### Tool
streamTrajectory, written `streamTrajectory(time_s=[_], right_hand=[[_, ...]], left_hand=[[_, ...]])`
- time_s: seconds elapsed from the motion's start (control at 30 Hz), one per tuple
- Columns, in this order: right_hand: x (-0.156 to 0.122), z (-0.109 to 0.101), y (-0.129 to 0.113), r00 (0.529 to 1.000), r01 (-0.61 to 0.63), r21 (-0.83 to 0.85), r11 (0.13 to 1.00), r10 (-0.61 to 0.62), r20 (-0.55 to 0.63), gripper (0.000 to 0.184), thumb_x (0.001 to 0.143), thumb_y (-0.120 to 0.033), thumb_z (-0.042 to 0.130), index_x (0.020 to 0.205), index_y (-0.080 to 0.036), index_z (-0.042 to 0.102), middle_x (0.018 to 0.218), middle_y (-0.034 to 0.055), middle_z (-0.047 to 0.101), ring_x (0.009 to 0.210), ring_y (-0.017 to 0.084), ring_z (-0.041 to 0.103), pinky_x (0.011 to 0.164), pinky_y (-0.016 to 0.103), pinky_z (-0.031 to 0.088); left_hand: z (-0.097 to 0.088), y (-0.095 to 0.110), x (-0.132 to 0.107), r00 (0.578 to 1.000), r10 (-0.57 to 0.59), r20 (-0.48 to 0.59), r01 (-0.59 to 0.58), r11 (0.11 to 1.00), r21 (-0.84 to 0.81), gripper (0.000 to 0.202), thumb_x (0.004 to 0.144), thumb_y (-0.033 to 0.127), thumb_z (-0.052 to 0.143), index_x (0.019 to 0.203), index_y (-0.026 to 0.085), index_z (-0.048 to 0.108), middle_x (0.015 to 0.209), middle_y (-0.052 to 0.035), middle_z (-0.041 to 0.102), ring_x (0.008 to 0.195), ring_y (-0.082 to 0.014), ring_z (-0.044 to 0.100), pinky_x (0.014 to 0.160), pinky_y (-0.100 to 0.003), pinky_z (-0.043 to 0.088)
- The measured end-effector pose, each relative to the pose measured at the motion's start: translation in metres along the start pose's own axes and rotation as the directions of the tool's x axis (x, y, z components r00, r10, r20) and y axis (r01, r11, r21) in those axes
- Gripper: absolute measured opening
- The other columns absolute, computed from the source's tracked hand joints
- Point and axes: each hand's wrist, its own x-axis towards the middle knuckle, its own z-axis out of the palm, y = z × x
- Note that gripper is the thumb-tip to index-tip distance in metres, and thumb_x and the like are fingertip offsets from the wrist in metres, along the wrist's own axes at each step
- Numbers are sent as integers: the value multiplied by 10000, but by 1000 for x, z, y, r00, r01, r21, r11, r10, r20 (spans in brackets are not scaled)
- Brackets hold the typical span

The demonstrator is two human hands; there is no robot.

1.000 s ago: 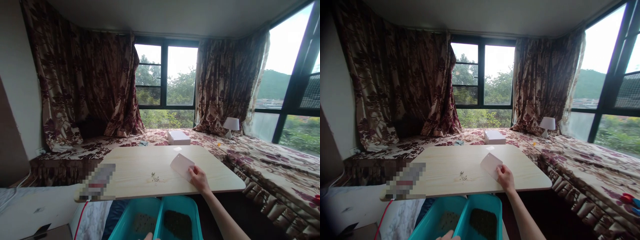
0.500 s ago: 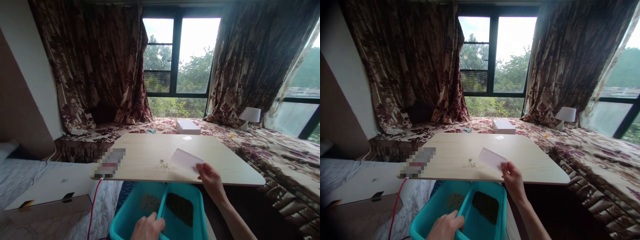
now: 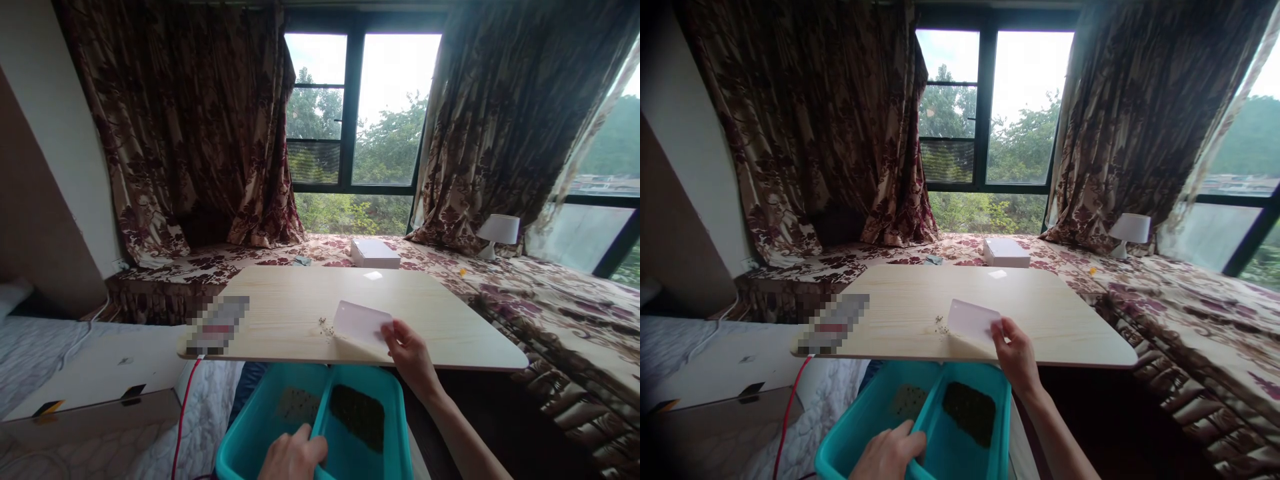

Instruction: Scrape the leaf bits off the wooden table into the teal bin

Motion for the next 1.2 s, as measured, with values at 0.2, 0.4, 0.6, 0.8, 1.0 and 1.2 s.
streamTrajectory(time_s=[0.2,0.4,0.6,0.8,1.0,1.2], right_hand=[[2,3,-1,999,42,-42,998,-41,6,343,822,-520,485,804,-201,610,710,48,681,689,197,634,566,271,508],[1,-1,-4,998,53,-62,997,-52,19,326,821,-502,482,779,-204,608,707,45,683,682,194,626,573,271,498],[1,-3,-5,999,35,-40,999,-34,17,336,819,-512,486,801,-200,609,735,59,700,712,207,644,562,265,491],[2,-1,-8,999,30,-35,999,-29,19,321,825,-496,480,807,-200,602,741,53,692,716,198,640,591,266,504],[3,-1,-11,997,69,-40,997,-67,35,310,834,-490,476,724,-208,545,665,24,617,654,168,578,566,247,480],[7,-3,-14,993,108,-55,993,-105,53,297,839,-468,490,708,-208,545,653,13,595,608,151,534,570,251,466]], left_hand=[[-1,-1,-1,1000,12,2,-12,1000,-3,164,843,304,492,874,244,642,893,-52,606,790,-230,597,650,-299,381],[0,-2,-1,1000,2,-21,-3,1000,-21,158,864,292,480,858,246,631,877,-44,598,790,-228,600,641,-297,374],[-3,-8,-4,999,-9,-54,5,997,-75,123,738,351,612,776,238,583,838,-12,587,770,-211,591,624,-274,348],[-4,-12,-10,993,-76,-94,65,991,-115,119,650,239,642,741,231,565,852,13,602,802,-191,598,654,-261,346],[-1,-15,-9,993,-71,-95,58,990,-131,110,653,253,619,744,228,563,863,7,611,811,-196,605,656,-268,347],[-1,-18,-8,994,-72,-87,59,988,-143,129,642,283,615,735,227,545,867,2,607,814,-204,605,662,-278,346]])
